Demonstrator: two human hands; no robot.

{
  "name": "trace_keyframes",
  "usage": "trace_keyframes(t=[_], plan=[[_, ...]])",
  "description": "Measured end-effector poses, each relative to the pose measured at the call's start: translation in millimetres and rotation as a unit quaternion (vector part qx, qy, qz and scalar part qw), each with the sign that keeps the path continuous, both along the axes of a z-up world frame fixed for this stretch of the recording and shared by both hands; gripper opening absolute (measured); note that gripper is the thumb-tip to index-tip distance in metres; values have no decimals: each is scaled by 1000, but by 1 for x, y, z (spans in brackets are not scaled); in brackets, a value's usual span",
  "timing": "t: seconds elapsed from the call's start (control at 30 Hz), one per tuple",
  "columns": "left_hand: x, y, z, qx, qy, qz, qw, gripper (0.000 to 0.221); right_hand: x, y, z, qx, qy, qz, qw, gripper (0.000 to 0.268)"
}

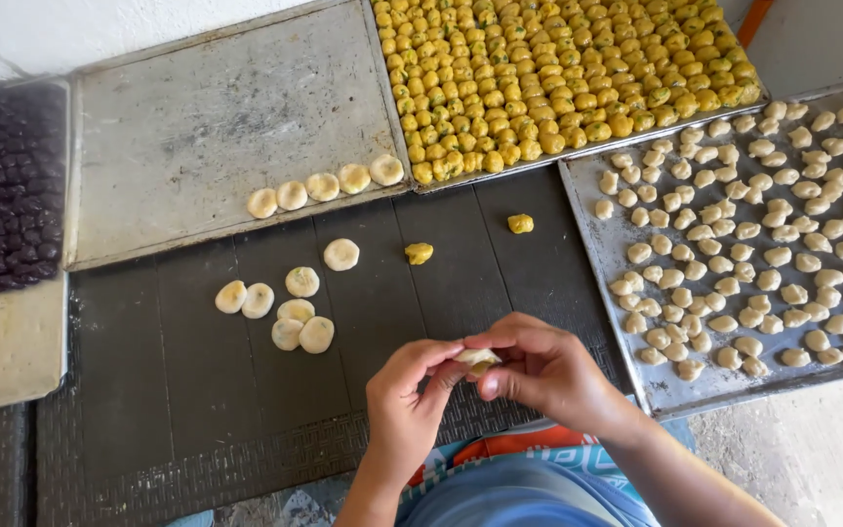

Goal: Assembling small dough treats by flattening dough, adding yellow filling, and shaping them into balls on a production table.

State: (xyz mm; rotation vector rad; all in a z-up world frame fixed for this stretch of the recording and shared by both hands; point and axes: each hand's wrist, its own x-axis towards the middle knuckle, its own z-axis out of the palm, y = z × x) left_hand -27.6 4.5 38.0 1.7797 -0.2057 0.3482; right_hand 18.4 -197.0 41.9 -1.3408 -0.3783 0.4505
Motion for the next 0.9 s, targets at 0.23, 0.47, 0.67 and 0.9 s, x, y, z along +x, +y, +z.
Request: trace_keyframes(t=[0.23,0.47,0.67,0.9], plan=[[-3,-9,16,-121,140,-14,983,41,10,1,-14,51,51,-59,996,19],[10,-15,8,23,-51,38,998,31,5,12,-2,-32,192,-74,978,25],[10,12,-8,85,-17,-16,996,17,1,5,-23,-235,-165,-18,958,33],[13,7,-21,242,-33,-32,969,6,-4,9,-31,-327,-489,-53,807,43]])
